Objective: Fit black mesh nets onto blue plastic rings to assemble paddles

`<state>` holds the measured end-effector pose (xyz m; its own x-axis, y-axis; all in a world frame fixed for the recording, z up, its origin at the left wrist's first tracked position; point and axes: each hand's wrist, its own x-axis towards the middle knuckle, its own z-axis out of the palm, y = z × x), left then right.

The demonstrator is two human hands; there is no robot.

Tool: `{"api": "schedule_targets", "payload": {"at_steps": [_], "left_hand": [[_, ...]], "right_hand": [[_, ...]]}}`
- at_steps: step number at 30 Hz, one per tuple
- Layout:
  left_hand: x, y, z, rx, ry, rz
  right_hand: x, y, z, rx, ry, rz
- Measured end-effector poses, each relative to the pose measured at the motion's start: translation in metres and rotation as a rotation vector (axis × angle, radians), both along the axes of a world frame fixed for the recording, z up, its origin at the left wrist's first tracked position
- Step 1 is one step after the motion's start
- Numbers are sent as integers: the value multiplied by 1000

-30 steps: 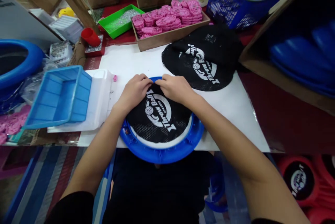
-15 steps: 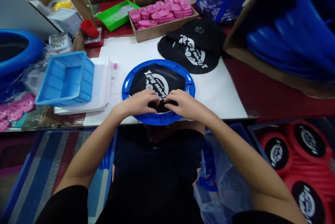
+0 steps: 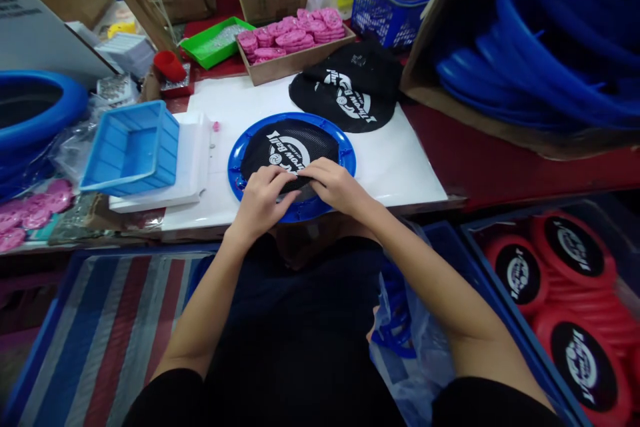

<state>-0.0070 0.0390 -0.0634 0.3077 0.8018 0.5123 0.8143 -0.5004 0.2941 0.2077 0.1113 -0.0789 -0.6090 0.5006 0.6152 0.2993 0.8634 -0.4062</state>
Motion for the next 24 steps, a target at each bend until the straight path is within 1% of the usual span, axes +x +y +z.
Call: {"api": "schedule_targets", "payload": {"at_steps": [2,4,6,8,10,13,15,19,21,24], "left_hand": [[3,-2,-6,96,47,-6],[4,-2,-11,150,26,-29],[3,-4,-14,167,-40,-41],[0,-7,-18,174,-97,-57],[-2,-10,-20,188,-124,-106],[-4,-13,-21,205,-161,-199],[-6,-13,-21,199,-181,-231],[-11,-13,-20,137,-149,-282],[-13,-13,-19,104,-117,-305],[-14,-13,-17,71,-83,-323]], "right_hand": [[1,-1,-1,23,21,-13],[3,-4,-1,58,27,-10],[5,-7,-1,80,36,28],[6,-12,-2,62,57,80],[6,-15,-4,33,80,114],[7,-17,-7,37,99,126],[9,-17,-8,25,106,138],[15,-15,-5,-81,125,211],[18,-14,-2,-125,91,242],[20,-14,2,-162,42,250]]}}
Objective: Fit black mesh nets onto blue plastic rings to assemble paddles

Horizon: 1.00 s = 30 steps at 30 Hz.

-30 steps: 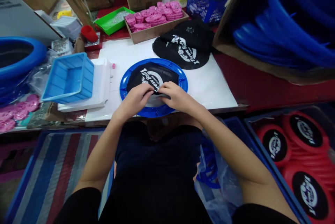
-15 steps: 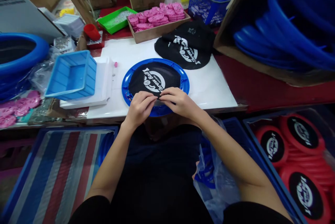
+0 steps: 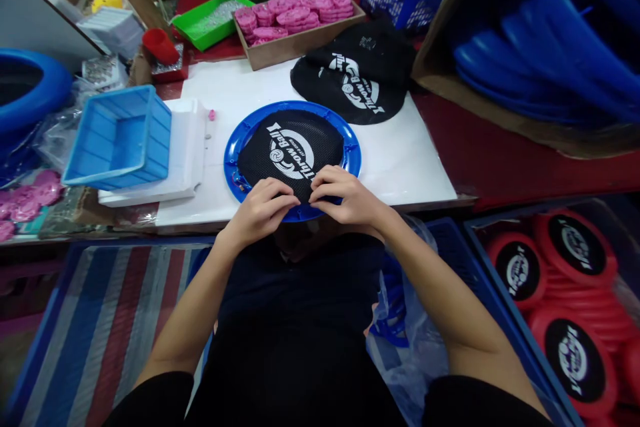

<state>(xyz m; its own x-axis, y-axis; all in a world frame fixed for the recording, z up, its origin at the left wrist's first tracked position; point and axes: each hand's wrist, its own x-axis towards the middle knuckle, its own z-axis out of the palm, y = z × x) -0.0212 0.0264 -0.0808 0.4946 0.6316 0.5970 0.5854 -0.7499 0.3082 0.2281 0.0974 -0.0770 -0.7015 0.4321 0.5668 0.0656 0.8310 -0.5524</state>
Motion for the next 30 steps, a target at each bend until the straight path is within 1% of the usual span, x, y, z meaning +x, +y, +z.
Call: {"api": "schedule_targets", "payload": {"at_steps": [7,12,21,30], "left_hand": [[3,-1,-2,26,54,22],[4,-1,-3,29,21,37],[4,-1,-2,35,25,29],[4,-1,1,-75,32,52]], "right_hand": [[-1,-2,-3,22,22,-22],[-1,-4,-6,31,49,-30],[-2,-3,-5,55,75,-10],[-2,-4,-4,44,40,-36]]}}
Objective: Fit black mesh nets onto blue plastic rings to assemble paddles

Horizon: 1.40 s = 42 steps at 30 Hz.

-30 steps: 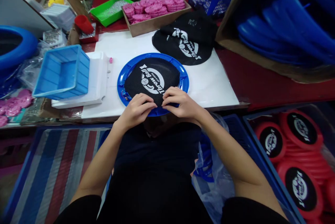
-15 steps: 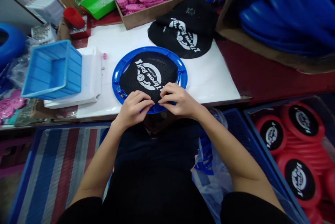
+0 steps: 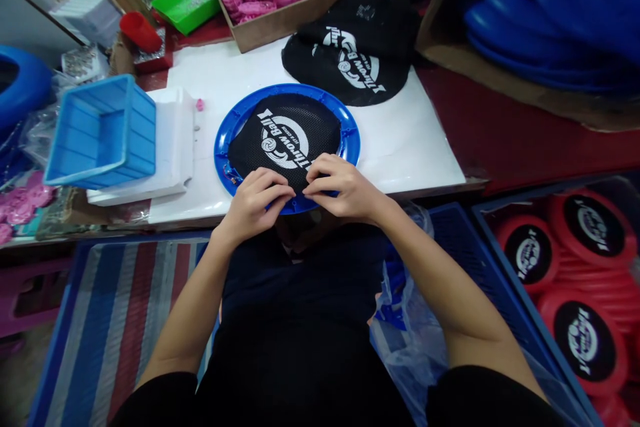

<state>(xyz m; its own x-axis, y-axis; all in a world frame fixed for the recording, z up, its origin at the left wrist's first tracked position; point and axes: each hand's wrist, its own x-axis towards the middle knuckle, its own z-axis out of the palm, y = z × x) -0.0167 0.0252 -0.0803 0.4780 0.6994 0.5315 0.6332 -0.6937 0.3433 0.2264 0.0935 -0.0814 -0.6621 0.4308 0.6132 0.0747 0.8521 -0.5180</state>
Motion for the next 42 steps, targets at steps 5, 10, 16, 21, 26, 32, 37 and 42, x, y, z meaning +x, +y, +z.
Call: {"api": "schedule_targets", "payload": {"at_steps": [5,10,16,21,26,32,37,42], "left_hand": [[4,-1,2,-9,15,22],[4,-1,0,25,24,16],[1,0,2,-12,-22,-21],[2,1,3,-6,44,-14],[1,-1,2,42,81,-3],[4,-11,11,101,210,-11],[18,-12,10,281,410,26],[13,-4,8,487,338,-18]], "right_hand": [[-1,-1,-2,47,9,-9],[-1,-1,-2,26,14,-9],[0,-1,-1,-23,19,-15],[0,-1,-4,11,11,8],[1,-5,2,-6,-41,11],[21,1,2,-17,67,-436],[42,21,-27,-252,73,-812],[36,25,-28,-427,259,-668]]}}
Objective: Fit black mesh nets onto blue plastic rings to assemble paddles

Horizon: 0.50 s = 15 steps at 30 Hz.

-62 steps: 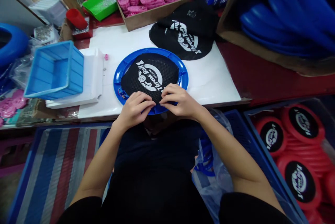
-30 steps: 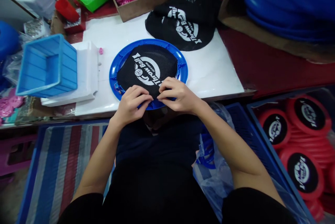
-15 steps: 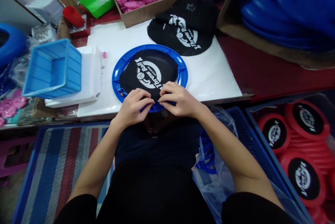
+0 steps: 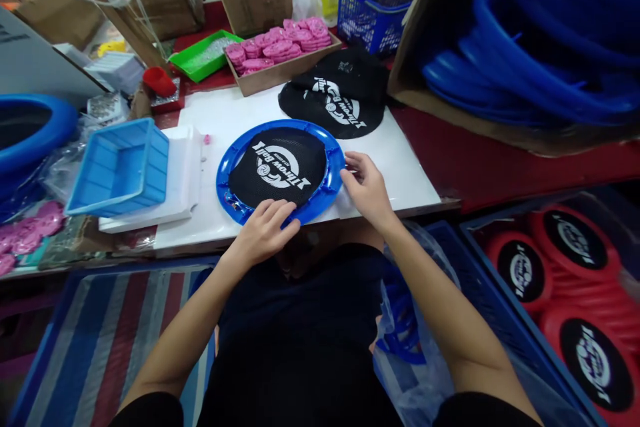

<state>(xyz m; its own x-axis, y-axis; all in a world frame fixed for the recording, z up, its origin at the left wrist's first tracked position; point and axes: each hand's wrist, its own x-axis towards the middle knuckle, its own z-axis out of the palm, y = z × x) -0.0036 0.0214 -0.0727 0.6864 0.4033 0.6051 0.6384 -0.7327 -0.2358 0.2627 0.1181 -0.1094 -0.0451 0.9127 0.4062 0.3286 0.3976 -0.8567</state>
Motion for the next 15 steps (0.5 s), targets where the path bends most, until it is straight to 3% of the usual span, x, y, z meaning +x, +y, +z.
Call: {"api": "schedule_targets", "payload": {"at_steps": [4,10,15], "left_hand": [[-19,10,10,42,-247,24],[-42,27,31,47,-528,80],[-40,27,28,40,-514,80]], "right_hand": [[-12,0,16,73,94,72],[-33,10,15,231,-463,216],[-51,16,12,315,-692,295]]}}
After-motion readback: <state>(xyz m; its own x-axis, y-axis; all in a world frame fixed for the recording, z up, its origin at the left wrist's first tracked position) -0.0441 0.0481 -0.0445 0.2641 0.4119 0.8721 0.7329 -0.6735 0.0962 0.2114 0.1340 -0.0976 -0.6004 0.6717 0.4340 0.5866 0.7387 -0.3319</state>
